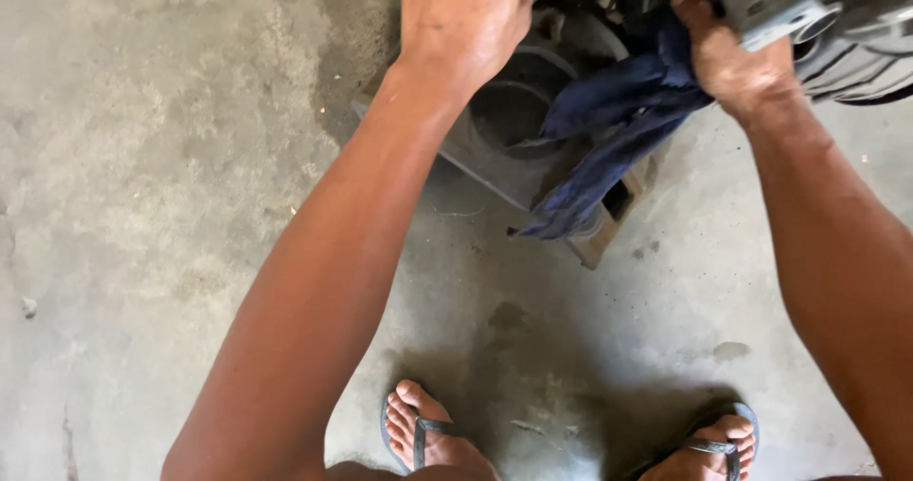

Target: Cleaning and inspecting various components of a disassembled vehicle engine.

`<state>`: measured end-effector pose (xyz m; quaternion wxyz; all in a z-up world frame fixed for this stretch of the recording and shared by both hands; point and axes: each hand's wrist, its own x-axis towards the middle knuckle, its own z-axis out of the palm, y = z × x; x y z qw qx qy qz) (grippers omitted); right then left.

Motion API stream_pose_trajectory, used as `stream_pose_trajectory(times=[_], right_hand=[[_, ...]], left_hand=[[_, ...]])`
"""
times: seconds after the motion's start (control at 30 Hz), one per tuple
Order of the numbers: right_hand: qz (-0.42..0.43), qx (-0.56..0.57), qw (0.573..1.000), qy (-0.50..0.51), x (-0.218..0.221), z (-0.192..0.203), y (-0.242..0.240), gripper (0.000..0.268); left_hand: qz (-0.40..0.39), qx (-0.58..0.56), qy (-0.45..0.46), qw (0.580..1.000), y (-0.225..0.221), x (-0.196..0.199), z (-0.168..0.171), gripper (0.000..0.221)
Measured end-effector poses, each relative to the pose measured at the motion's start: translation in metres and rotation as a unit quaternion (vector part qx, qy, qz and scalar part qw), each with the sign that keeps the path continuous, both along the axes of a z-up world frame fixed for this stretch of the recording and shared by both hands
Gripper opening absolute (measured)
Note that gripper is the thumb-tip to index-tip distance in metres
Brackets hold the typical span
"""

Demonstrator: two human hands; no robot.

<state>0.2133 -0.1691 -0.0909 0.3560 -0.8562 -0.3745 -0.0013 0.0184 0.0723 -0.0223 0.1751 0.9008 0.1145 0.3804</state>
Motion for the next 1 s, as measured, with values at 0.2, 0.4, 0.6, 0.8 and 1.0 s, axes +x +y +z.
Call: stream_pose_trajectory(times=[0.2, 0.4, 0.6, 0.8, 1.0], right_hand=[[0.096, 0.036, 0.977, -0.188, -0.012, 0.008, 0.006, 0.018], [-0.095, 0.128, 0.972, 0.175, -0.082, 0.016, 0.016, 0.062], [-0.107, 0.32, 0.918, 0.209, -0.135, 0.038, 0.057, 0.033], [-0.036, 0.074, 0.977, -0.195, -0.124, 0.034, 0.159, 0.039], [0.06, -0.004, 0.948, -0.313, -0.093, 0.018, 0.094, 0.04]], left_hand=[[-0.016, 0.019, 0.018, 1.0, 0.0, -0.004, 0.011, 0.026], [-0.086, -0.03, -0.051, 0.994, 0.006, -0.013, 0.014, 0.049], [-0.153, -0.04, -0.117, 0.98, 0.052, -0.028, -0.01, 0.028], [-0.011, -0.111, -0.039, 0.993, 0.084, -0.06, -0.049, 0.022], [-0.023, -0.19, -0.028, 0.981, 0.086, -0.059, -0.057, 0.016]])
